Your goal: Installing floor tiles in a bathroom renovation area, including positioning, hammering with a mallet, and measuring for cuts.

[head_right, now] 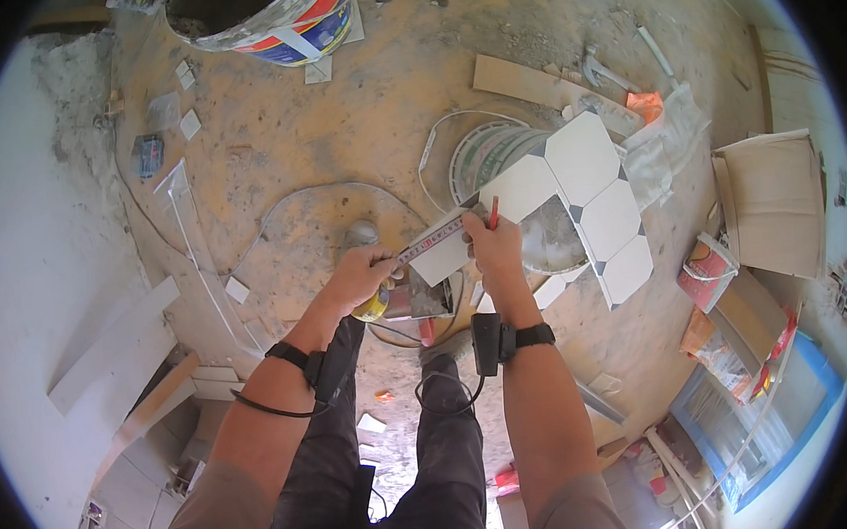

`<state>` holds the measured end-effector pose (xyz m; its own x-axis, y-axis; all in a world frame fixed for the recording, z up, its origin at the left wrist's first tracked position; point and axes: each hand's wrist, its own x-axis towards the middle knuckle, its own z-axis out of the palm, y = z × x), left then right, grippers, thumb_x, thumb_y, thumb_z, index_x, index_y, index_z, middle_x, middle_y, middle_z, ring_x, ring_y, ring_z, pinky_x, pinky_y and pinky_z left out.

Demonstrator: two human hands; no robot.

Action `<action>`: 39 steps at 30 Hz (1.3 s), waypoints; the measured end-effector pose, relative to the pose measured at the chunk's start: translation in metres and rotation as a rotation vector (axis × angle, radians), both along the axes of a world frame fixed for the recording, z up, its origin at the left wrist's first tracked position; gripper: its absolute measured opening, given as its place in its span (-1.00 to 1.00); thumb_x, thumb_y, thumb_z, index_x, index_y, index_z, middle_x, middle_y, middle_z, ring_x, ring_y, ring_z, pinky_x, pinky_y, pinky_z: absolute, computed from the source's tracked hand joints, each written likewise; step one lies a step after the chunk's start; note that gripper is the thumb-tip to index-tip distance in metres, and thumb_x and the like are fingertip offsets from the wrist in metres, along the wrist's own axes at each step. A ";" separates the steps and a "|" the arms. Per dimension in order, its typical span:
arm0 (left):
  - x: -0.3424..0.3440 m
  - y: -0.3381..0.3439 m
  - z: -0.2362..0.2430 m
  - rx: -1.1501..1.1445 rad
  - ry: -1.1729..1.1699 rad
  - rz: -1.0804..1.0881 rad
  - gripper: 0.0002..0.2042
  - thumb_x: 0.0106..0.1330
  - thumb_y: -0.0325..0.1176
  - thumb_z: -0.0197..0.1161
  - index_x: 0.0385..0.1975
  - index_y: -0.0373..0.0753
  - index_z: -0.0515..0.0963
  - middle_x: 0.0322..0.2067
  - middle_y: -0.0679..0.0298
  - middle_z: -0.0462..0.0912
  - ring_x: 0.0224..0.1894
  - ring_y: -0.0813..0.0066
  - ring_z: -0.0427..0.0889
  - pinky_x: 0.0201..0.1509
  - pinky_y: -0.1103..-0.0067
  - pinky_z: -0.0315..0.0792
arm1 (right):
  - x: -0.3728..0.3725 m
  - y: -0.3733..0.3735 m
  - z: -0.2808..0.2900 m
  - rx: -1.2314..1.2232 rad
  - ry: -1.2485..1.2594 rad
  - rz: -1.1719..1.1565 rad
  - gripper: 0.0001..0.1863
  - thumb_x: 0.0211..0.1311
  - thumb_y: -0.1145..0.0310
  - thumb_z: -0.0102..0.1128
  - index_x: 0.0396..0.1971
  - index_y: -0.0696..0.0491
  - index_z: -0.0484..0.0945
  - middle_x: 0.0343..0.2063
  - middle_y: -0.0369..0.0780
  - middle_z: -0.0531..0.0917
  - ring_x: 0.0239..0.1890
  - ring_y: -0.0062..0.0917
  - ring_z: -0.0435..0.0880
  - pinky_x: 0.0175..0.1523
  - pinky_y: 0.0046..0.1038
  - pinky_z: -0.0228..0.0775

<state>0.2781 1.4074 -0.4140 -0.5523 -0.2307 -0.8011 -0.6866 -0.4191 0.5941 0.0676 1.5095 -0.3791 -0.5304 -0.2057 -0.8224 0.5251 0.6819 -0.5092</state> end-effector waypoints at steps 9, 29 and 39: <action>0.001 0.009 -0.005 0.022 -0.012 0.165 -0.78 0.26 -0.33 0.22 -0.29 -0.36 0.68 -0.56 0.22 0.66 -0.52 0.52 0.55 -0.39 0.54 0.41 | -0.016 0.007 0.017 0.000 -0.026 -0.034 -0.65 0.27 0.14 0.24 -0.35 0.19 0.55 -0.62 -0.29 0.54 -0.70 -0.71 0.42 -0.68 -0.64 0.13; -0.007 0.012 0.009 -0.009 -0.038 0.189 -0.78 0.29 -0.40 0.21 -0.20 -0.44 0.65 -0.47 0.20 0.69 -0.47 0.58 0.56 -0.35 0.58 0.43 | -0.048 0.021 0.043 -0.246 0.273 0.316 -0.70 0.32 0.29 0.24 -0.09 0.20 0.60 -0.35 -0.23 0.69 -0.44 -0.63 0.65 -0.40 -0.61 0.42; -0.005 0.020 0.004 0.018 -0.026 0.282 -0.78 0.32 -0.44 0.19 -0.18 -0.47 0.63 -0.44 0.18 0.70 -0.44 0.55 0.58 -0.32 0.58 0.45 | -0.052 0.013 0.036 -0.281 0.286 0.432 -0.70 0.31 0.29 0.26 -0.11 0.19 0.62 -0.39 -0.21 0.70 -0.45 -0.61 0.65 -0.32 -0.58 0.48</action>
